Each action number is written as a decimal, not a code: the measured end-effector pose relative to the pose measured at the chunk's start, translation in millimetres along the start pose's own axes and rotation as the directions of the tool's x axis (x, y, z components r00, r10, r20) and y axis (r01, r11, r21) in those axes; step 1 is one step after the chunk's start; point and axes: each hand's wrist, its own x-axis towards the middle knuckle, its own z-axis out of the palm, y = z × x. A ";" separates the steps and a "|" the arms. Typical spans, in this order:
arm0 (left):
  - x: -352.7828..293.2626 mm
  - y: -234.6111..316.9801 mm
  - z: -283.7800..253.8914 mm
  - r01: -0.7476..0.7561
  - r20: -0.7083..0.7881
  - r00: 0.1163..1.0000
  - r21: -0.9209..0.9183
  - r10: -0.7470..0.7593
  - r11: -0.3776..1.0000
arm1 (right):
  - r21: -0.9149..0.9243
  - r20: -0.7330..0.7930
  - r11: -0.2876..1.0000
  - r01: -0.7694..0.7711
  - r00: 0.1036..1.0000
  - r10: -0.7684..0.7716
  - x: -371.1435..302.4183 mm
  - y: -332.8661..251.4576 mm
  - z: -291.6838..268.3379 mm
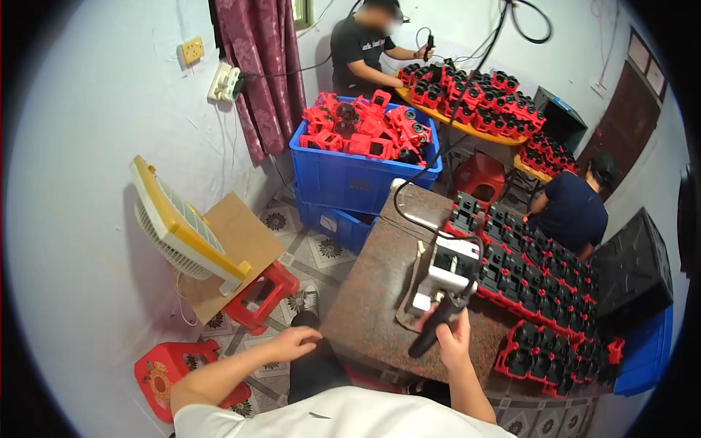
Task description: Assembling toy car components using a power screwdriver at a factory workbench.
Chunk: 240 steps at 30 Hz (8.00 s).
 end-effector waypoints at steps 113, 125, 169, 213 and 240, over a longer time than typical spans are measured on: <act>335.1 302.3 312.7 0.387 0.589 0.798 -0.333 -0.131 0.860 | -0.469 -0.054 0.839 0.276 0.939 -0.339 -137.8 -107.3 -79.8; 243.0 244.2 225.8 0.300 0.647 0.730 -0.594 0.221 0.746 | -0.608 0.003 0.749 0.263 0.944 -0.329 -137.6 -105.7 -79.3; 192.8 56.7 52.5 0.205 0.054 0.939 -0.880 -0.339 0.429 | -0.542 -0.166 0.704 0.458 0.763 -0.625 57.8 7.7 -38.9; 189.5 51.6 69.8 0.085 -0.063 0.941 -0.906 -0.331 0.415 | -0.184 -0.107 0.890 0.416 0.892 -0.439 48.2 -8.6 -5.7; 191.8 56.2 68.7 0.008 -0.140 0.937 -0.907 -0.319 0.420 | -0.409 0.119 0.800 0.439 0.895 -0.430 39.4 17.0 6.1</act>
